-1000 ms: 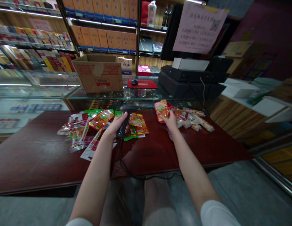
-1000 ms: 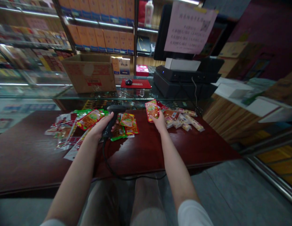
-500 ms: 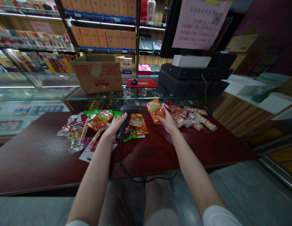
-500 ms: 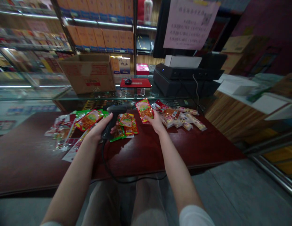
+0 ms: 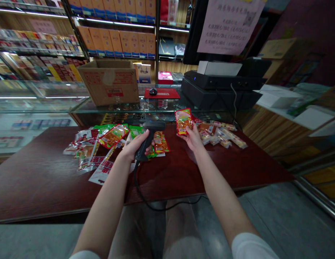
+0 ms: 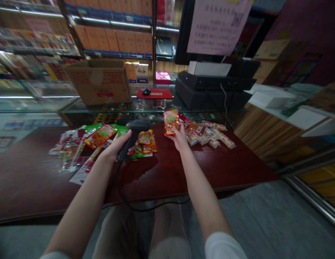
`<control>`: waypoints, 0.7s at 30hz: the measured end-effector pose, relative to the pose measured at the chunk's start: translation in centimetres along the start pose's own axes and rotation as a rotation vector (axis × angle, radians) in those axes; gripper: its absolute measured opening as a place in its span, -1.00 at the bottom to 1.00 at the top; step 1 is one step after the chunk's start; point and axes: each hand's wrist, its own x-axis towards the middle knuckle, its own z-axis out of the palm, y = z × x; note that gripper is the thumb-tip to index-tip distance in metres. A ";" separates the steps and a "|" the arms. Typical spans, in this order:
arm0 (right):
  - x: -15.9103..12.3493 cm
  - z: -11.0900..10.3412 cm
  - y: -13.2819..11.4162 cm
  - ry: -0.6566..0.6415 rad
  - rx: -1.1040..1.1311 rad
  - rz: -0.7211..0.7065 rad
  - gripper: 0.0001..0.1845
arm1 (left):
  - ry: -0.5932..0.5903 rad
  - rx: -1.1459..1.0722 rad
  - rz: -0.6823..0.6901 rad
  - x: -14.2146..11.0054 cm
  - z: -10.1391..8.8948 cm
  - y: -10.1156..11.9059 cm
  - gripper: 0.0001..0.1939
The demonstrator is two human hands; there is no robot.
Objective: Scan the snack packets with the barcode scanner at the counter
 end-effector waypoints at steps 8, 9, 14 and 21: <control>-0.1 0.6 0.0 -0.011 -0.010 -0.021 -0.45 | -0.031 0.086 -0.033 -0.1 1.9 -0.6 -0.48; -0.1 0.6 0.1 -0.008 -0.015 -0.031 -0.45 | -0.031 0.085 -0.038 -0.1 1.9 -0.6 -0.47; 0.3 -1.0 -1.1 0.259 -0.484 -0.307 -0.51 | 0.008 0.053 -0.019 0.0 1.1 -0.2 -0.44; 0.9 -7.3 -4.4 0.629 -1.122 -0.497 -0.60 | 0.185 -0.038 0.025 0.3 -0.4 0.3 -0.51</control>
